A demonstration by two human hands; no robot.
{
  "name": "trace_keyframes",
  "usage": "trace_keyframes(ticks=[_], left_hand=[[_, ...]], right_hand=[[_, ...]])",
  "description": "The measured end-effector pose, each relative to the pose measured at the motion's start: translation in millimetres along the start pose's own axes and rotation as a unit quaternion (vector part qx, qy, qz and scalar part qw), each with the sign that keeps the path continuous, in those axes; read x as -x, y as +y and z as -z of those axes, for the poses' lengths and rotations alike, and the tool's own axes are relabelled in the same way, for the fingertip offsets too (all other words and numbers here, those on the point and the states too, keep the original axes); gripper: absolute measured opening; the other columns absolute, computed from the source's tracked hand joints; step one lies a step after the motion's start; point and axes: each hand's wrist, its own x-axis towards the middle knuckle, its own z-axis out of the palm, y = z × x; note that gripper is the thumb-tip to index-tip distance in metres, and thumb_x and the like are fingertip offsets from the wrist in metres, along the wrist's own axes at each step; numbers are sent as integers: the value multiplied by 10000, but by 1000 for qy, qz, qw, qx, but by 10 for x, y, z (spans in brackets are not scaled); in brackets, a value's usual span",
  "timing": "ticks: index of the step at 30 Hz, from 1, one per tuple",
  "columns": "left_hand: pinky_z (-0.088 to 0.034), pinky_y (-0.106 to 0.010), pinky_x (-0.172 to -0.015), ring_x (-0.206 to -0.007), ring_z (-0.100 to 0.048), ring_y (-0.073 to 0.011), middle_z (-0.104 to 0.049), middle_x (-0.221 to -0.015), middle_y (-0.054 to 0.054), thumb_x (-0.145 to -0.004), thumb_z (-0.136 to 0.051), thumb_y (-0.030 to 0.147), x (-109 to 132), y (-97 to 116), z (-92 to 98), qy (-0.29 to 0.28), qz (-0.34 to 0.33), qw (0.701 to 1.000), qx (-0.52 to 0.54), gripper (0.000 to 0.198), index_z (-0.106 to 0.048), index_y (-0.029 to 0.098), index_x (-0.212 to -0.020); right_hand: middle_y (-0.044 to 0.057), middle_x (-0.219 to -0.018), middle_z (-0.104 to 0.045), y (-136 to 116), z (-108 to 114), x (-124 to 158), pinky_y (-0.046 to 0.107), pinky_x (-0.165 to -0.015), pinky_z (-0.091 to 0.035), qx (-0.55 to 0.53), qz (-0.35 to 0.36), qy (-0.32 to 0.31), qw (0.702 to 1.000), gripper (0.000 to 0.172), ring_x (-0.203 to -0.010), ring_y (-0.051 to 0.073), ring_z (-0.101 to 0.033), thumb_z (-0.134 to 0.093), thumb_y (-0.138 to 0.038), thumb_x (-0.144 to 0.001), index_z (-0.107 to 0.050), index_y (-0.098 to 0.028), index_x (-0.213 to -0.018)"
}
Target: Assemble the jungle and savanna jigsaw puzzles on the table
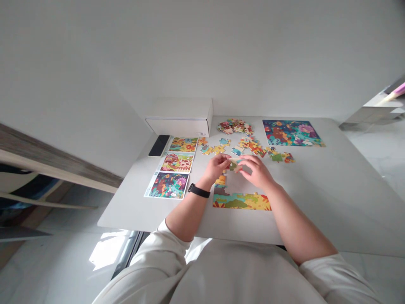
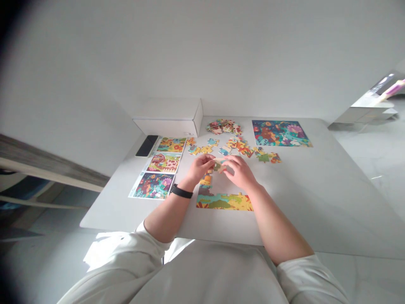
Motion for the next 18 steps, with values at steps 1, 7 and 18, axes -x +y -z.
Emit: trace_keyframes(ticks=[1,7,18], left_hand=[[-568,-252,-711,-744,-695,-124,-749,-889,-34,-859,-873,425,-4,8,10,-3,0,1000,-5,375,-705,161,-1065],[-516,-240,-617,-662,-647,-119,-775,-954,-36,-976,-713,350,-54,101,241,96,-42,982,-159,352,-692,202,-1295],[-555,-491,-1138,-1229,-704,-302,-757,-1286,-122,-944,-704,152,10,-34,356,58,-169,838,-516,280,-777,235,-1201]], right_hand=[[86,-1383,-703,7,6,-5,575,-1221,-498,0,2,2,1000,214,-1357,326,-637,-702,-210,-953,-758,-316,-1131],[88,-1292,-695,148,119,-166,532,-1190,-525,-21,-14,3,1000,229,-1290,316,-668,-748,-257,-932,-768,-313,-1153],[102,-1263,-717,462,-349,-231,532,-1114,-553,67,-38,-61,995,249,-1230,332,-673,-777,-232,-880,-828,-294,-1116]])
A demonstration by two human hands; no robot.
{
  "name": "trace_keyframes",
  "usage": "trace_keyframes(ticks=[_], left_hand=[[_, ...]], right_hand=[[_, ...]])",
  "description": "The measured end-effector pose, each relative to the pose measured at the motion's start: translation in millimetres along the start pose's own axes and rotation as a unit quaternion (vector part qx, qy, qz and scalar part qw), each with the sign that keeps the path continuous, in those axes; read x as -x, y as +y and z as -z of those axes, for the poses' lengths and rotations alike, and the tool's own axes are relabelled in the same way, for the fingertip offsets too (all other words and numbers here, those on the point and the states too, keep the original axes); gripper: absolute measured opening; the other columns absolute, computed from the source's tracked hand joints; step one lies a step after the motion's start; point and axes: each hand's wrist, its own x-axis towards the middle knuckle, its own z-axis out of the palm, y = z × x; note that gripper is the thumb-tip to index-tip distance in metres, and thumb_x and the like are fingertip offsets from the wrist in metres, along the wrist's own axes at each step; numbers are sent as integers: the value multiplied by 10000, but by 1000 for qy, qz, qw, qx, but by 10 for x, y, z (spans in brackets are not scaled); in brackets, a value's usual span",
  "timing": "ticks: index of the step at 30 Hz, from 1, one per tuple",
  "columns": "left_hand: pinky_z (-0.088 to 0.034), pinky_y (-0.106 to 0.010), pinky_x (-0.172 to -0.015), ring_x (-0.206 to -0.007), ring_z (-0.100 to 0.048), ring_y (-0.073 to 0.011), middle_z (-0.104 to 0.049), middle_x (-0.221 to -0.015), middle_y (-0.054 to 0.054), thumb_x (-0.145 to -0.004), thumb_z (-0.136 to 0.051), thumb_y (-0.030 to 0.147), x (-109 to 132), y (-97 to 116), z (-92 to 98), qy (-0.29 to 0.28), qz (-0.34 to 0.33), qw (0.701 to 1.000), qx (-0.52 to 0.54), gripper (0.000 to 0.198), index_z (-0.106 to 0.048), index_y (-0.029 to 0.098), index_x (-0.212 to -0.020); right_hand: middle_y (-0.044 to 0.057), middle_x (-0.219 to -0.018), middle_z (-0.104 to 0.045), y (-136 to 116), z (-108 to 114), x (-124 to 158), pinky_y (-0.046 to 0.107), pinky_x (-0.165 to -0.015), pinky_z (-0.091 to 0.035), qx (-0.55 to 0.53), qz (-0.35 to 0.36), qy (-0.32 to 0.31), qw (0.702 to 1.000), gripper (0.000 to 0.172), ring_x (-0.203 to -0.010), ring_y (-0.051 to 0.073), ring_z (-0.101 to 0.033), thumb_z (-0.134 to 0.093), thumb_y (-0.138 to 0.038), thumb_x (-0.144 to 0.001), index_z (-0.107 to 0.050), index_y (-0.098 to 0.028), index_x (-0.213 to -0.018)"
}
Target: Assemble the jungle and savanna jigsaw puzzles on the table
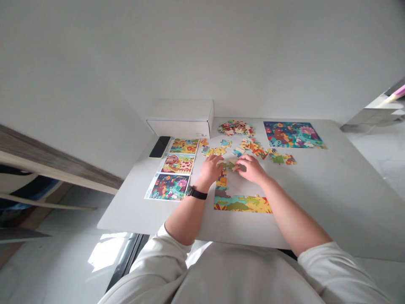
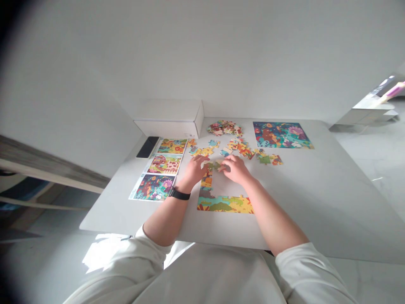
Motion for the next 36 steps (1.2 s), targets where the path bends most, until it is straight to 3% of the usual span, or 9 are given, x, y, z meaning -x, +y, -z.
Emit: trace_keyframes(ticks=[6,20,26,36], left_hand=[[-569,-492,-1122,-1210,-712,-317,-776,-1243,-135,-899,-695,77,5,2,-55,-59,-28,997,-39,321,-792,214,-1172],[-568,-482,-1104,-1181,-708,-312,-787,-1196,-124,-905,-676,61,3,-8,-79,-60,-44,997,-25,321,-805,222,-1151],[-547,-492,-1121,-1203,-696,-314,-787,-1207,-128,-964,-708,155,9,24,-77,-58,-51,996,-35,224,-793,216,-1161],[-503,-499,-1178,-1275,-645,-316,-747,-1254,-148,-973,-712,196,16,78,-156,-62,-30,996,-57,240,-815,198,-1190]], right_hand=[[107,-1323,-718,-20,-64,28,556,-1138,-523,28,-4,-10,1000,258,-1280,344,-660,-760,-226,-896,-839,-292,-1133],[87,-1354,-742,-66,-91,26,569,-1164,-468,52,10,-16,998,266,-1269,352,-626,-731,-253,-940,-862,-325,-1159],[81,-1375,-752,-94,-64,35,586,-1177,-443,66,30,-31,997,241,-1274,347,-637,-714,-247,-949,-871,-321,-1115],[95,-1387,-749,-119,-74,44,588,-1211,-416,71,12,-32,997,255,-1310,344,-637,-705,-253,-964,-856,-305,-1163]])
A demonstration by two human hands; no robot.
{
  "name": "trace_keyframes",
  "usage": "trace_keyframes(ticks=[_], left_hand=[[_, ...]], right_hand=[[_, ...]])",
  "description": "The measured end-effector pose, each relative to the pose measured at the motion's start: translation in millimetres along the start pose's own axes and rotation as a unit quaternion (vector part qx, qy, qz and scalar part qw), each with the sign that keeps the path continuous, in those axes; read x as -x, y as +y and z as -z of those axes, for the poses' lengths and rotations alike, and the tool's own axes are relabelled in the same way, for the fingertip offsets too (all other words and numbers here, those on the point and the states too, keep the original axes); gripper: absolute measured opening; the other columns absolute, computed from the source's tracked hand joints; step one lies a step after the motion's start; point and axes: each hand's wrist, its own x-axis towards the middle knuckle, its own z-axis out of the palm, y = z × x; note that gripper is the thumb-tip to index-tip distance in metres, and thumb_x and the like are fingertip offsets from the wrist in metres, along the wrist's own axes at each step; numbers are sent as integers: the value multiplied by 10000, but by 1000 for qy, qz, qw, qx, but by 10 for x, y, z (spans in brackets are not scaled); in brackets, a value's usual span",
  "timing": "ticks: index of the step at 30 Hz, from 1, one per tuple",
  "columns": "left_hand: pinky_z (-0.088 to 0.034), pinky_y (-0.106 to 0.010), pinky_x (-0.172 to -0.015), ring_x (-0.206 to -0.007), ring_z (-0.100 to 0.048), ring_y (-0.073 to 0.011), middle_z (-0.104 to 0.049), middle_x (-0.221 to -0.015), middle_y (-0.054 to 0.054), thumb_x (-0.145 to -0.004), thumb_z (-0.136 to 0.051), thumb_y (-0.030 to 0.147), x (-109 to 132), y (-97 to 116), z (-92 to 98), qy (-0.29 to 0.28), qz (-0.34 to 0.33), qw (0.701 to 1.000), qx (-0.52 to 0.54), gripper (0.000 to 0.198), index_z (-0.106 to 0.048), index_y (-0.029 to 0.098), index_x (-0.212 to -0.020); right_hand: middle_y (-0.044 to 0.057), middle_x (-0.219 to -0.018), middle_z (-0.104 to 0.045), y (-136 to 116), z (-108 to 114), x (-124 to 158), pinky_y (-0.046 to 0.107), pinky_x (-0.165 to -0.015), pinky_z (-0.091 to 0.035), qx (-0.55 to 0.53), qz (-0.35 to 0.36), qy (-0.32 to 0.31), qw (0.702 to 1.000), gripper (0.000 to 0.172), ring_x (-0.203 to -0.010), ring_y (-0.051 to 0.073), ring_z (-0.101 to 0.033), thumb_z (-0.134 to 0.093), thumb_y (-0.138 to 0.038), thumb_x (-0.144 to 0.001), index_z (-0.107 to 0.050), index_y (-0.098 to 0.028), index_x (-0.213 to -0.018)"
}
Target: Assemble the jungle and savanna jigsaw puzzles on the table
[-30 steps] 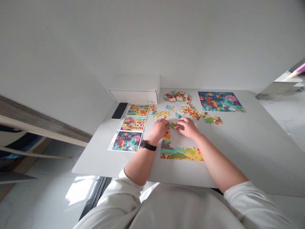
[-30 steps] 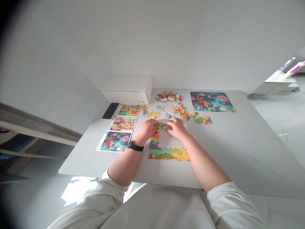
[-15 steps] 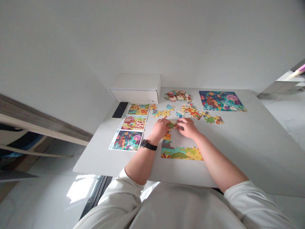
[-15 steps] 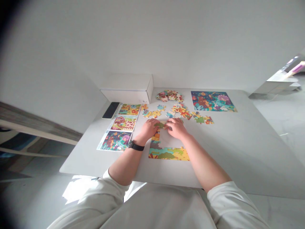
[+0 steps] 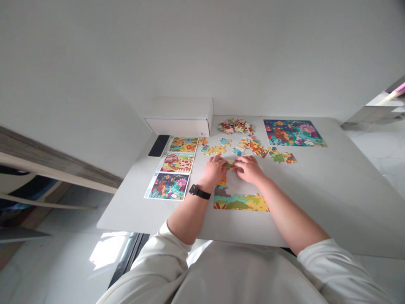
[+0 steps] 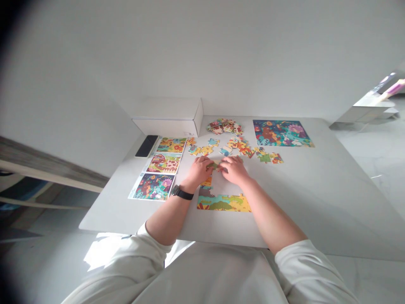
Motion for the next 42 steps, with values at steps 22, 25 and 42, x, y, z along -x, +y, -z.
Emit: trace_keyframes(ticks=[22,25,42], left_hand=[[-515,-501,-1180,-1257,-642,-321,-726,-1255,-129,-957,-739,232,-32,-57,-56,-4,11,1000,-5,240,-853,251,-1166],[-524,-510,-1164,-1236,-646,-329,-726,-1269,-133,-958,-743,239,-29,-49,-43,-4,17,1000,-8,241,-852,248,-1173],[-519,-483,-1165,-1264,-632,-319,-720,-1301,-124,-991,-691,265,-11,-5,-4,-12,21,999,-33,260,-825,251,-1214]], right_hand=[[51,-981,-835,614,717,417,363,-810,-612,-132,-196,86,968,195,-798,214,-729,-673,-300,-954,-846,-258,-1034],[75,-1067,-814,583,467,485,370,-844,-610,-86,-180,52,979,213,-854,223,-742,-659,-238,-961,-856,-254,-1038],[95,-1304,-763,494,227,483,502,-1123,-540,39,-75,53,995,326,-1154,313,-677,-661,-241,-998,-843,-281,-1266]])
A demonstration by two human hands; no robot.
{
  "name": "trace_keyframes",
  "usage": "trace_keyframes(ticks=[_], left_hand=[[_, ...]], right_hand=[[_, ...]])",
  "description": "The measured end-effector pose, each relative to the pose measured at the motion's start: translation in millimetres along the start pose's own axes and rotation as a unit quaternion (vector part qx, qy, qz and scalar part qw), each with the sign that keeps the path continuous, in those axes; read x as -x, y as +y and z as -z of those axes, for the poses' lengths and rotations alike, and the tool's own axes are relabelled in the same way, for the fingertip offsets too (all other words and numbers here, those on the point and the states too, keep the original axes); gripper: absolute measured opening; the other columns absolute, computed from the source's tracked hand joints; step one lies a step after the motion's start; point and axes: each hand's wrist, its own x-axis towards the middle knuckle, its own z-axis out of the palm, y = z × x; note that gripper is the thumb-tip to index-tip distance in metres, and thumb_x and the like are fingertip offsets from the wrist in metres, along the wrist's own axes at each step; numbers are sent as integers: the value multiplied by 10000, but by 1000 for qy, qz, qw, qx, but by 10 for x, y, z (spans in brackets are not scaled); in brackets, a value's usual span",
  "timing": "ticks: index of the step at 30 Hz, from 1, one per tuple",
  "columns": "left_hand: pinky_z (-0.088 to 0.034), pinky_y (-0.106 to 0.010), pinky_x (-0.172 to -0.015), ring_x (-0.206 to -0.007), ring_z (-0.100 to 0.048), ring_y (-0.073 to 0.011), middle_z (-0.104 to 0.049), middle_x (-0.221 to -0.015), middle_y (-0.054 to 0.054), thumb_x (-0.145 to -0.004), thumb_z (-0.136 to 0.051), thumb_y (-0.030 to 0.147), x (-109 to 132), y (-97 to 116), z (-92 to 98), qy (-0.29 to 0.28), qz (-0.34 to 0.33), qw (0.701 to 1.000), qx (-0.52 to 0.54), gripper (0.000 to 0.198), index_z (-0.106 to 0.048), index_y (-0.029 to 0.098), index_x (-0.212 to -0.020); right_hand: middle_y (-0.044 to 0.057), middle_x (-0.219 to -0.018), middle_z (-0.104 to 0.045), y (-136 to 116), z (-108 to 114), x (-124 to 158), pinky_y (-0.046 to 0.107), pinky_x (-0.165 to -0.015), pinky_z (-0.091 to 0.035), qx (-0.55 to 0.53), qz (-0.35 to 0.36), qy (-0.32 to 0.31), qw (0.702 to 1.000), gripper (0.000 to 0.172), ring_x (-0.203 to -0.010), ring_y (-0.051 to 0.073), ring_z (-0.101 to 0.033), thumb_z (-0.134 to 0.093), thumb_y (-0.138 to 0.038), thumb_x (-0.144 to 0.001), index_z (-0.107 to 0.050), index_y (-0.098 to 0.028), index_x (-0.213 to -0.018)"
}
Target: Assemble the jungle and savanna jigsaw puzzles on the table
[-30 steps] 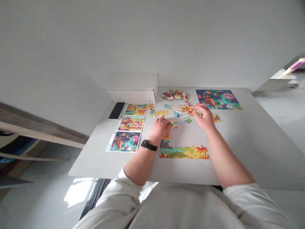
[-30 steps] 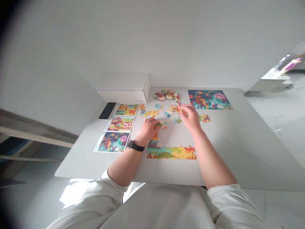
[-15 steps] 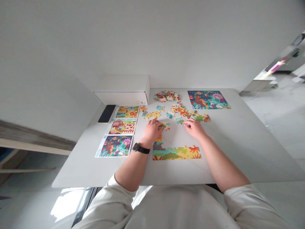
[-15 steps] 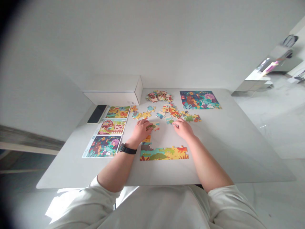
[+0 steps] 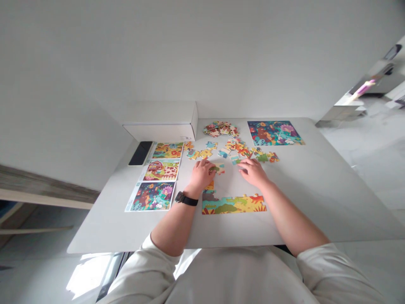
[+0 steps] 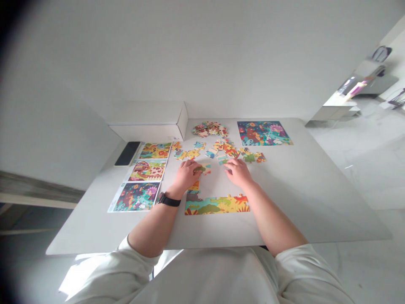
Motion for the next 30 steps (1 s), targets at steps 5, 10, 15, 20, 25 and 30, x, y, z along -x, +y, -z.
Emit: trace_keyframes(ticks=[5,10,15,20,25,30], left_hand=[[-513,-487,-1175,-1273,-629,-317,-716,-1313,-129,-991,-684,262,9,7,1,4,-7,1000,-1,266,-813,244,-1223],[-527,-511,-1160,-1255,-636,-329,-719,-1294,-126,-969,-711,248,8,-6,-35,16,-3,1000,12,253,-817,250,-1198],[-520,-511,-1167,-1254,-635,-325,-715,-1282,-130,-957,-715,230,0,-26,-68,24,-10,999,19,257,-813,253,-1194],[-512,-508,-1169,-1261,-623,-324,-705,-1294,-134,-962,-698,227,4,-26,-60,14,-10,1000,19,274,-800,247,-1215],[-506,-506,-1173,-1288,-622,-318,-686,-1337,-154,-991,-590,140,2,-12,-35,37,3,999,32,347,-731,207,-1301],[-527,-489,-1140,-1261,-642,-305,-691,-1286,-136,-945,-516,32,-16,3,15,94,30,994,56,408,-689,212,-1268]], right_hand=[[97,-1449,-723,-50,-14,2,543,-1140,-504,28,-14,-20,999,412,-1264,349,-643,-662,-296,-1012,-786,-304,-1404],[80,-1509,-712,-100,-6,-7,574,-1151,-490,15,-11,-24,1000,418,-1321,366,-625,-680,-349,-1018,-770,-329,-1426],[72,-1521,-712,-115,10,-10,598,-1171,-476,0,-5,-22,1000,411,-1374,370,-604,-703,-371,-1012,-771,-342,-1416],[90,-1496,-719,-98,-1,-1,588,-1203,-453,-1,-2,-12,1000,380,-1384,360,-610,-715,-367,-1009,-788,-317,-1379],[108,-1425,-737,-74,-6,3,565,-1220,-444,1,-11,9,1000,336,-1332,344,-645,-726,-347,-999,-810,-285,-1318],[105,-1368,-746,-57,34,0,545,-1218,-462,-21,-10,25,999,305,-1307,327,-661,-692,-317,-1008,-813,-292,-1287]])
